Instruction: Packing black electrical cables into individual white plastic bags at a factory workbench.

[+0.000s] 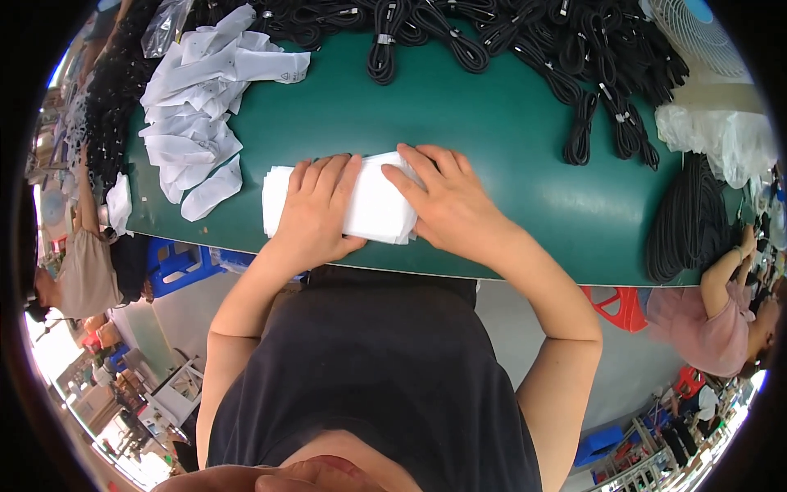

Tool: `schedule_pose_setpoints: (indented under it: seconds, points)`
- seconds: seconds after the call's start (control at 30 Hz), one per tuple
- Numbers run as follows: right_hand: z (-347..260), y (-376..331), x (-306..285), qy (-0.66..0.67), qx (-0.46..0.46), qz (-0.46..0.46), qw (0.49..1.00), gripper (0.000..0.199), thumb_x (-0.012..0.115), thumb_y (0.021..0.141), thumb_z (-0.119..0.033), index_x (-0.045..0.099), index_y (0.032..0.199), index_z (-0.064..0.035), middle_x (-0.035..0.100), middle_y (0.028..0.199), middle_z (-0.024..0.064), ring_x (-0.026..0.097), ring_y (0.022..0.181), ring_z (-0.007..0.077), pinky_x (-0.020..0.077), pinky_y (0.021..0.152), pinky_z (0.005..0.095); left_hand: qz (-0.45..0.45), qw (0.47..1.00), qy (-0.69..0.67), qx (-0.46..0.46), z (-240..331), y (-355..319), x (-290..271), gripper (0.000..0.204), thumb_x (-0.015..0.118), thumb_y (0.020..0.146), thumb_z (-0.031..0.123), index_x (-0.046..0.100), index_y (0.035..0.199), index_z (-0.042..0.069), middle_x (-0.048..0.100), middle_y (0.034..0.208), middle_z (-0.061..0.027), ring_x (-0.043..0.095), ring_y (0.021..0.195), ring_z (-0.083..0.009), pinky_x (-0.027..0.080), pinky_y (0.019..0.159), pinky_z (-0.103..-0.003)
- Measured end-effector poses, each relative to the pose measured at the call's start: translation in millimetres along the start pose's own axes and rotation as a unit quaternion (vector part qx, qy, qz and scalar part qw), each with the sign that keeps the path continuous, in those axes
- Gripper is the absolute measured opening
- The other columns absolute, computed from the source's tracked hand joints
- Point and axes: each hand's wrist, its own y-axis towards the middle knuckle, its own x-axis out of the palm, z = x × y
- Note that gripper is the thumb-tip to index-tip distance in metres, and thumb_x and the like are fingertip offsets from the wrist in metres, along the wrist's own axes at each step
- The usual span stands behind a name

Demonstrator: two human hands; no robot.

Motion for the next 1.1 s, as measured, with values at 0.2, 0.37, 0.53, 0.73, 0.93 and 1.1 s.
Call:
schedule_pose_setpoints:
  seconds: [0.2, 0.37, 0.53, 0.73, 0.93, 1.1]
  points:
    - [38, 63, -30, 0.028, 0.045, 0.199, 0.979, 0.046, 0.070, 0.078, -0.030, 0.056, 0.113, -0.0036, 0.060, 0.094, 0.0139, 0.062, 0.077, 0.0316, 0.0498, 0.063, 0.0398, 0.013, 1.000, 0.008, -0.010, 0, -7, 2, 0.101, 0.071, 0.061, 0.060, 0.041, 0.128, -0.009, 0.039, 0.134, -0.0247, 0.040, 0.123, -0.0351, 0.026, 0.104, -0.053]
    - [23, 141, -14, -0.117, 0.301, 0.076, 0.943, 0.070, 0.063, 0.081, -0.043, 0.041, 0.130, 0.0016, 0.063, 0.094, 0.0212, 0.065, 0.081, 0.0360, 0.0532, 0.069, 0.0401, 0.002, 0.999, -0.048, -0.016, -1, -2, -4, 0.098, 0.064, 0.067, 0.064, 0.043, 0.128, -0.009, 0.036, 0.138, -0.0248, 0.037, 0.126, -0.0383, 0.021, 0.108, -0.052]
    - [53, 127, 3, -0.105, 0.240, 0.179, 0.948, 0.064, 0.060, 0.082, -0.030, 0.038, 0.133, 0.0008, 0.061, 0.096, 0.0232, 0.063, 0.082, 0.0379, 0.0525, 0.071, 0.0408, 0.005, 0.996, -0.079, 0.050, -3, 4, -1, 0.081, 0.065, 0.073, 0.055, 0.045, 0.133, 0.004, 0.033, 0.141, -0.0232, 0.036, 0.127, -0.0386, 0.026, 0.106, -0.053]
    - [29, 37, -30, 0.127, 0.127, 0.223, 0.958, 0.048, 0.060, 0.078, -0.004, 0.050, 0.124, -0.0010, 0.058, 0.090, 0.0154, 0.061, 0.072, 0.0278, 0.0493, 0.063, 0.0346, 0.005, 0.999, -0.014, 0.032, -4, -3, -4, 0.087, 0.069, 0.067, 0.051, 0.045, 0.129, -0.005, 0.039, 0.136, -0.0228, 0.041, 0.124, -0.0361, 0.030, 0.105, -0.049]
    - [-9, 7, -36, 0.303, 0.108, 0.113, 0.940, 0.051, 0.054, 0.079, 0.001, 0.047, 0.129, 0.0022, 0.059, 0.109, 0.0159, 0.060, 0.094, 0.0234, 0.0464, 0.082, 0.0299, -0.029, 0.999, 0.015, -0.014, 9, 2, -9, 0.099, 0.069, 0.063, 0.056, 0.040, 0.130, -0.011, 0.040, 0.135, -0.0238, 0.039, 0.126, -0.0360, 0.027, 0.107, -0.049]
    - [-4, -1, -13, 0.224, 0.094, 0.081, 0.967, 0.048, 0.059, 0.076, 0.001, 0.051, 0.124, -0.0013, 0.058, 0.093, 0.0142, 0.057, 0.073, 0.0277, 0.0479, 0.064, 0.0342, 0.073, 0.991, -0.113, 0.022, 7, 0, -12, 0.065, 0.075, 0.067, 0.031, 0.053, 0.116, -0.005, 0.050, 0.119, -0.0184, 0.049, 0.106, -0.0328, 0.040, 0.091, -0.043]
